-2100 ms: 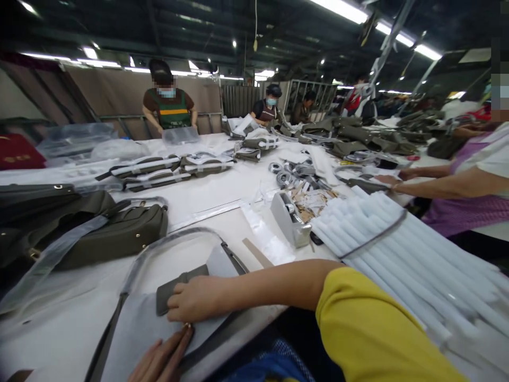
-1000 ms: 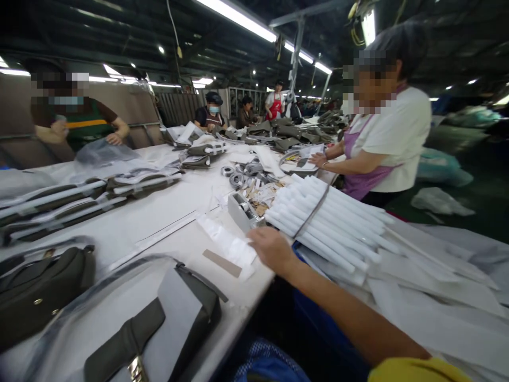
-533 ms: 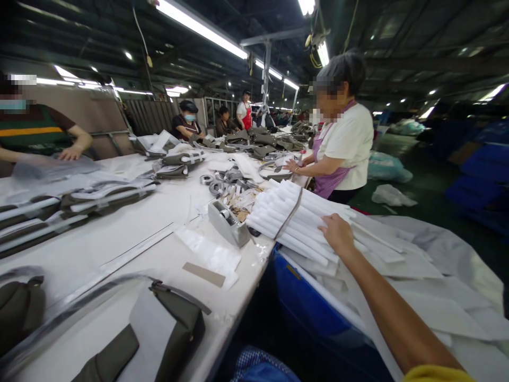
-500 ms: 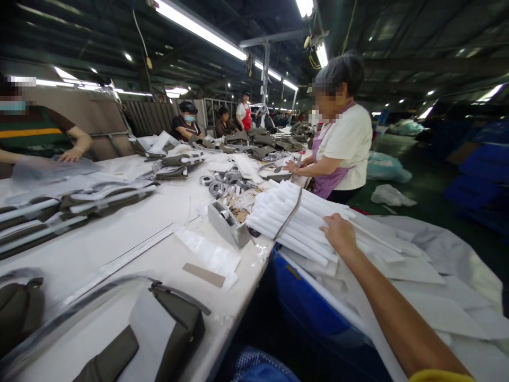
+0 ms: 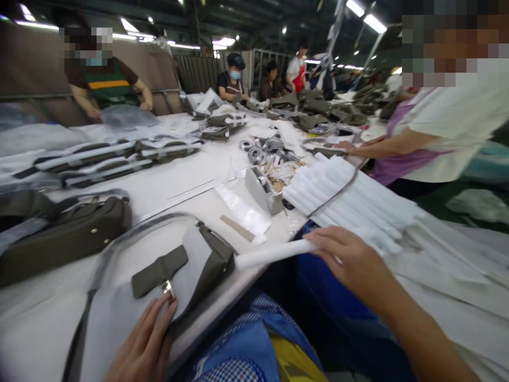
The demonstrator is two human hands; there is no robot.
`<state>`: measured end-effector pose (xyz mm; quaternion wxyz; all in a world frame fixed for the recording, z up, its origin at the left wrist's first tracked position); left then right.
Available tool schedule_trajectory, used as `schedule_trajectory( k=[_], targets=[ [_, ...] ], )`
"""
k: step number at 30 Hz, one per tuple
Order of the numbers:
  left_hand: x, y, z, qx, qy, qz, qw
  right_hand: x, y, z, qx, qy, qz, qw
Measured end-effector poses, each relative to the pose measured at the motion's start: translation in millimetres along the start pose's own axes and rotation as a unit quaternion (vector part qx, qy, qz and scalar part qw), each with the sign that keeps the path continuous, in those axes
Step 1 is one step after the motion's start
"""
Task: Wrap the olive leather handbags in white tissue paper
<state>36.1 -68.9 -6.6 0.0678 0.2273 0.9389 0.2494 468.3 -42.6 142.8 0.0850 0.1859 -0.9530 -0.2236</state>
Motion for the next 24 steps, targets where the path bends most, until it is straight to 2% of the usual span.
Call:
schedule_trajectory(
  k=[2, 5, 9, 14, 20, 24],
  targets=[
    [-3, 3, -8.7, 0.014, 0.02, -0.006, 1.0, 50, 17, 38, 0.046, 0.1, -0.097, 0.989],
    [-1, 13, -23.3, 0.07, 0.016, -0.021, 0.997, 109, 24, 86, 0.079, 0.163, -0.183, 0.966],
    [12, 26, -41.1, 0.174, -0.056, -0.036, 0.983, 147, 19, 126, 0.046, 0.155, -0.199, 0.966],
    [26, 41, -52.2, 0.252, -0.113, -0.021, 0.961, 171, 7, 144, 0.025, 0.171, -0.23, 0.958],
    [25, 49, -59.6, 0.261, -0.105, -0.01, 0.96, 205, 10, 148, -0.005, 0.198, -0.22, 0.955],
    [21, 48, -65.4, 0.258, -0.091, -0.011, 0.962, 217, 20, 156, -0.03, 0.211, -0.223, 0.951]
  ],
)
Point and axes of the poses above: each hand's wrist, its own y-axis towards the middle knuckle, its own z-axis out of the palm, x = y × z, the point moved 2 cm from there along y, towards the middle knuckle, and after that the axes turned 4 degrees about y, right-handed, at the moved point
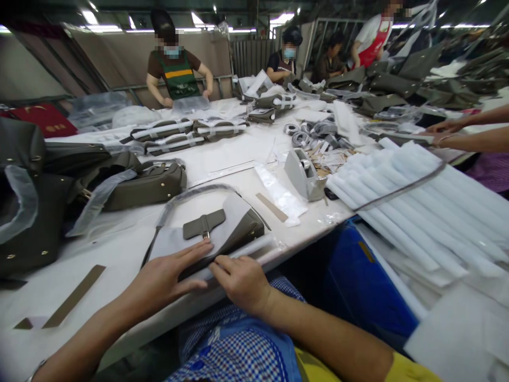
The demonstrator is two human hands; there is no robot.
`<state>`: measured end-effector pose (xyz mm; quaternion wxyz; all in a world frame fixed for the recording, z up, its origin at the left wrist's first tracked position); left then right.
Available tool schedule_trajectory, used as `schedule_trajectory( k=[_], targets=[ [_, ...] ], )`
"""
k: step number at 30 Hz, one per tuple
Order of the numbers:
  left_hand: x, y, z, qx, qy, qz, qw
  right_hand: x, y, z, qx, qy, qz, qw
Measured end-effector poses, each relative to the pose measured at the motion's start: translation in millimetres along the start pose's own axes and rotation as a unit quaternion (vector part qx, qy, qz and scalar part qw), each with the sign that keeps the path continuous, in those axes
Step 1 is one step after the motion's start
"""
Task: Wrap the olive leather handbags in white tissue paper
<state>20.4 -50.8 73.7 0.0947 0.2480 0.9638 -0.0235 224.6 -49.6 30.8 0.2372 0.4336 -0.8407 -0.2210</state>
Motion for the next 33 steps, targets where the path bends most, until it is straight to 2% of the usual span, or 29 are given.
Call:
schedule_trajectory(
  k=[4, 8, 11, 14, 17, 20, 23, 26, 29, 33],
  targets=[
    [-5, -5, 6.1, -0.034, 0.024, -0.007, 0.999, -6, 3, 7, -0.037, 0.003, -0.029, 0.999],
    [-9, -8, 22.8, -0.087, 0.062, -0.02, 0.994, -14, 4, 1, -0.074, 0.039, -0.133, 0.988],
    [-14, -10, 37.0, -0.136, 0.106, -0.007, 0.985, -18, 9, -16, -0.045, 0.055, -0.189, 0.979],
    [-17, -11, 46.7, -0.196, 0.141, 0.004, 0.97, -29, 21, -37, 0.007, 0.004, -0.213, 0.977],
    [-19, -13, 51.8, -0.223, 0.152, 0.001, 0.963, -51, 29, -48, 0.07, -0.066, -0.198, 0.976],
    [-20, -13, 56.4, -0.214, 0.148, -0.006, 0.966, -79, 20, -43, 0.099, -0.08, -0.17, 0.977],
    [-20, -14, 62.6, -0.223, 0.145, -0.015, 0.964, -98, -1, -30, 0.054, -0.048, -0.152, 0.986],
    [-22, -13, 68.3, -0.233, 0.152, -0.023, 0.96, -104, -16, -17, 0.008, -0.024, -0.118, 0.993],
    [-28, -8, 67.6, -0.226, 0.162, -0.033, 0.96, -102, -16, -11, -0.003, -0.013, -0.1, 0.995],
    [-42, 5, 57.1, -0.208, 0.19, -0.068, 0.957, -101, -11, -12, -0.003, -0.002, -0.099, 0.995]
  ],
)
Point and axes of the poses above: each hand's wrist, its own y-axis towards the middle knuckle, its own z-axis out of the palm, x = y × z, the point moved 2 cm from there along y, towards the middle knuckle, and after that the axes turned 4 degrees about y, right-handed, at the moved point
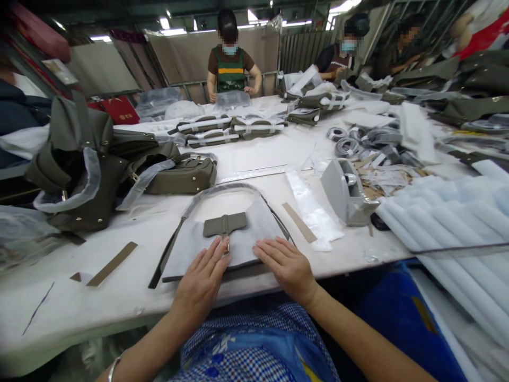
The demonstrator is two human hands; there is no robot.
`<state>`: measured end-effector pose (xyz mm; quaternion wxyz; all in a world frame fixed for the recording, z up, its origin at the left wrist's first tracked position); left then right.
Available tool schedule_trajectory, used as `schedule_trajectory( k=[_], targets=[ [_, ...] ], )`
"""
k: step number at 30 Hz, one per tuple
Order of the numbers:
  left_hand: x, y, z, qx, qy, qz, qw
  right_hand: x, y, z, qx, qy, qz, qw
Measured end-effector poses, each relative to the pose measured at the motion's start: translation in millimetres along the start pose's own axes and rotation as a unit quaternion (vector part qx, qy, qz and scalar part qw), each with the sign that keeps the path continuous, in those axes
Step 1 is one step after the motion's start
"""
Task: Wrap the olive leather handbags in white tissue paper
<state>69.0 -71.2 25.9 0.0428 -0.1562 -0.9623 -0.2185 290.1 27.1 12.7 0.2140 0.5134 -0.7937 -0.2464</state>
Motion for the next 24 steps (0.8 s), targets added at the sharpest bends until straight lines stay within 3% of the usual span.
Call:
schedule_trajectory(
  k=[6, 10, 13, 17, 24],
  targets=[
    [-11, 14, -4.1, 0.054, 0.028, -0.004, 0.998, -2, 0, -2, -0.027, 0.02, 0.008, 0.999],
    [-19, 18, -8.2, 0.058, 0.009, -0.015, 0.998, -4, 0, -2, -0.047, 0.038, 0.011, 0.998],
    [-26, 28, -6.9, 0.025, -0.014, -0.027, 0.999, -5, 0, -1, -0.05, 0.048, 0.018, 0.997],
    [-31, 36, 9.0, -0.039, -0.01, -0.02, 0.999, -6, -1, 0, -0.058, 0.053, 0.023, 0.997],
    [-33, 25, 22.9, -0.093, -0.013, -0.011, 0.996, -9, -5, 0, -0.034, 0.051, -0.003, 0.998]
  ],
)
Point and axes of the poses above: each hand's wrist, its own y-axis towards the middle knuckle, its own z-axis out of the palm, x = y × z, the point moved 2 cm from there along y, towards the middle knuckle, and after that the axes turned 4 degrees about y, right-handed, at the moved point
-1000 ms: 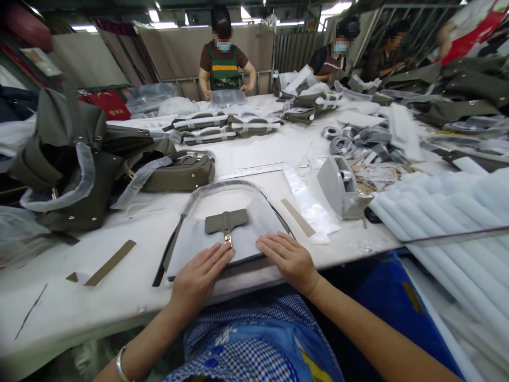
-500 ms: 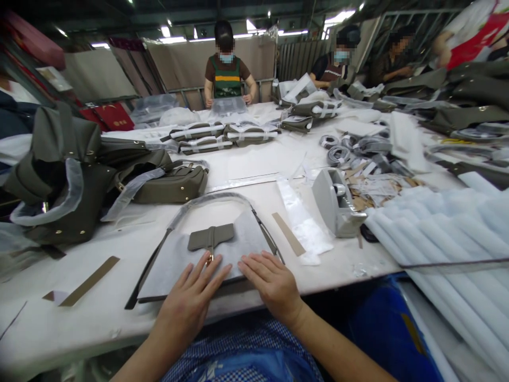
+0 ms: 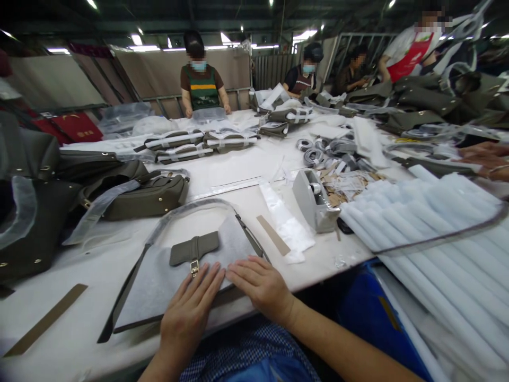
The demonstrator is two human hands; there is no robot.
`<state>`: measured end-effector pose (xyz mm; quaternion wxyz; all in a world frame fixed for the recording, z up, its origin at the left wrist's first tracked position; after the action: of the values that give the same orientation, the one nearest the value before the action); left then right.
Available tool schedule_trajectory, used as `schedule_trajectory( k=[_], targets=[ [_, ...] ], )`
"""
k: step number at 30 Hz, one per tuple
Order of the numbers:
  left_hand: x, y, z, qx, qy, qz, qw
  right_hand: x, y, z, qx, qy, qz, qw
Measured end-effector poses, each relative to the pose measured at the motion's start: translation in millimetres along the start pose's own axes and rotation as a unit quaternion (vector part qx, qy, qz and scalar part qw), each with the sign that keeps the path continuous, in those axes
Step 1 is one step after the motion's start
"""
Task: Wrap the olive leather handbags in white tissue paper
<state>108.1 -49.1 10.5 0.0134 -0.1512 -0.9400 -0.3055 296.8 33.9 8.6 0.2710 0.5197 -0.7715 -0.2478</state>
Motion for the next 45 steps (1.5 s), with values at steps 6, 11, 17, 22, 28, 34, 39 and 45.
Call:
schedule_trajectory(
  k=[6, 11, 17, 22, 28, 34, 39, 45],
  targets=[
    [15, -1, 2.7, 0.02, 0.017, 0.058, 0.998, 0, 5, -11, 0.042, 0.016, -0.015, 0.999],
    [32, 4, 8.7, 0.011, 0.009, 0.056, 0.998, -35, 12, -41, -0.003, 0.01, 0.089, 0.996],
    [30, 1, 12.4, 0.006, 0.001, 0.033, 0.999, -87, 17, -45, 0.164, -0.16, 0.332, 0.915],
    [31, 0, 14.5, -0.006, 0.003, 0.037, 0.999, -103, 22, -38, 0.25, -0.114, 0.429, 0.861],
    [31, 0, 12.5, -0.012, -0.011, 0.022, 1.0, -126, 30, -37, 0.302, -0.049, 0.438, 0.845],
    [31, -2, 15.7, -0.011, 0.002, 0.032, 0.999, -159, 63, -54, 0.261, -0.087, 0.432, 0.859],
    [32, -3, 16.0, -0.024, 0.011, 0.04, 0.999, -175, 75, -89, 0.159, -0.18, 0.401, 0.884],
    [32, -2, 16.5, -0.021, 0.019, 0.041, 0.999, -163, 33, -71, 0.265, -0.057, 0.268, 0.924]
  ],
)
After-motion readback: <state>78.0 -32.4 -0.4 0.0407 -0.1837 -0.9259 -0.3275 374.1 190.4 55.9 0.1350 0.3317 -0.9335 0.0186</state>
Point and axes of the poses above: each hand's wrist, its own y-axis towards the middle knuckle, its own z-axis out of the palm, x = y × z, the point moved 2 cm from there along y, towards the middle knuckle, and after that the axes turned 4 degrees about y, right-handed, at the moved point
